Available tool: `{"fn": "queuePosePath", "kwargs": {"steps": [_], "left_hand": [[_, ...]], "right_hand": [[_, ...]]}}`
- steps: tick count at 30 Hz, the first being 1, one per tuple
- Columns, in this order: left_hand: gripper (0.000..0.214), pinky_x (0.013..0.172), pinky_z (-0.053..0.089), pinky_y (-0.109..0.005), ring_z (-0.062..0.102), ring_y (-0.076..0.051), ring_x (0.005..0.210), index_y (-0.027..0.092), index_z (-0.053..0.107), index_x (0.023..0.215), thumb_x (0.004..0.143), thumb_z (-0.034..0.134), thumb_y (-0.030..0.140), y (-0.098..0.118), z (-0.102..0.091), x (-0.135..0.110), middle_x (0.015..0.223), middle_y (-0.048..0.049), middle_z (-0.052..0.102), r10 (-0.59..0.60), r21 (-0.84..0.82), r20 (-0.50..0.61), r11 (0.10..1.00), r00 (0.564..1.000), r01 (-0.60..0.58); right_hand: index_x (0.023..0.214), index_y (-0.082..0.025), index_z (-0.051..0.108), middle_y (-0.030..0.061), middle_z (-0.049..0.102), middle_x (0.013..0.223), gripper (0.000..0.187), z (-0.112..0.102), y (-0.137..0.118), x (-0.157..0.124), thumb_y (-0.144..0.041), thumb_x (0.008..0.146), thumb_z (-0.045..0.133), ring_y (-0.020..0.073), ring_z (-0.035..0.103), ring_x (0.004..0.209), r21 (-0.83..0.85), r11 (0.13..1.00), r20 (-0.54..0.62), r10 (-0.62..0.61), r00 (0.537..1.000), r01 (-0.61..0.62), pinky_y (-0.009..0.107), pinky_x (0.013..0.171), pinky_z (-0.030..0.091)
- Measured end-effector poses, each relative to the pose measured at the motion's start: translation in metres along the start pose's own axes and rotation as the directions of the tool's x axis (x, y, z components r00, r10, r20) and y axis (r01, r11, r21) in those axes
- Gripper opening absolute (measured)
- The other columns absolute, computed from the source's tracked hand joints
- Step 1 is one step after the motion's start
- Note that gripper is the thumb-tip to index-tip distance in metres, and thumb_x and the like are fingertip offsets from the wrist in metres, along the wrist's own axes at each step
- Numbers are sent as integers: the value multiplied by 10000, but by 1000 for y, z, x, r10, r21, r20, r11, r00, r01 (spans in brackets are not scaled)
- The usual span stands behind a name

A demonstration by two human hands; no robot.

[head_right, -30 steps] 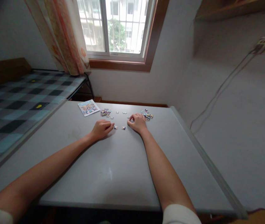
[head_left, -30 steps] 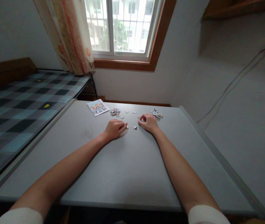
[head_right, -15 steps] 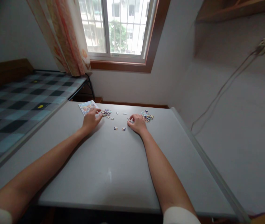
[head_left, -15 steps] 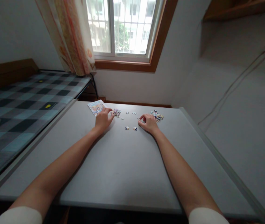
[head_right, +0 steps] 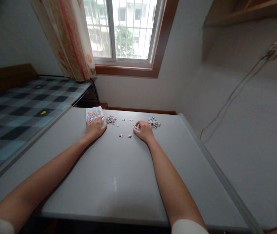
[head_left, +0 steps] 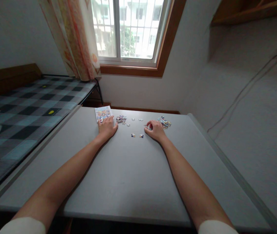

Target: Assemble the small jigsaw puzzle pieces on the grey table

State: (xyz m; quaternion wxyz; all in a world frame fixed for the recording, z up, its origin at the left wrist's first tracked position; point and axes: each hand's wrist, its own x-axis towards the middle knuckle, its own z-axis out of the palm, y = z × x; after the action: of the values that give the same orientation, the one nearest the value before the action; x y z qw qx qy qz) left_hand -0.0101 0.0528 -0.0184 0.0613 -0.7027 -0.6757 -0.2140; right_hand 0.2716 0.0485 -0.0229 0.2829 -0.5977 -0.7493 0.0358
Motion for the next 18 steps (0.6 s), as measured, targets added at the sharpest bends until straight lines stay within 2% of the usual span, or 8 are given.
{"fn": "queuePosePath", "kwargs": {"steps": [4,8,12,15,18], "left_hand": [[458,972,327,-533,568,-357,1062,167,534,1287,883,467,370,6,-3,-7,1155,-181,640,12,92,-45,996,999,-8],[415,955,339,-504,520,-359,1118,172,550,1257,876,485,324,14,-8,-11,1179,-175,605,54,93,-90,995,994,-45],[339,912,379,-425,538,-310,1096,201,595,1192,875,504,278,23,-10,-16,1170,-140,612,214,-13,-140,976,967,-218],[204,743,413,-339,616,-243,815,195,666,912,891,486,288,29,-8,-20,856,-92,679,344,-84,-29,935,939,-345],[265,591,357,-299,590,-214,609,197,660,771,899,479,342,32,-7,-22,653,-64,645,266,-83,69,962,962,-260]], "right_hand": [[866,-201,627,44,611,797,183,1,2,1,-349,761,609,220,523,812,22,1000,-9,-23,1000,23,333,783,369],[879,-195,622,41,605,799,172,3,5,3,-336,785,589,211,528,816,66,997,-23,-46,999,47,330,804,381],[879,-187,619,45,596,785,162,5,8,5,-313,831,529,206,535,812,82,995,-53,-50,997,54,329,816,393],[867,-183,619,48,597,778,154,4,7,5,-291,838,513,205,542,810,85,994,-63,-66,996,71,331,826,398],[848,-181,620,55,602,777,145,3,7,5,-276,833,512,210,549,815,89,993,-72,-65,995,71,336,830,403]]}}
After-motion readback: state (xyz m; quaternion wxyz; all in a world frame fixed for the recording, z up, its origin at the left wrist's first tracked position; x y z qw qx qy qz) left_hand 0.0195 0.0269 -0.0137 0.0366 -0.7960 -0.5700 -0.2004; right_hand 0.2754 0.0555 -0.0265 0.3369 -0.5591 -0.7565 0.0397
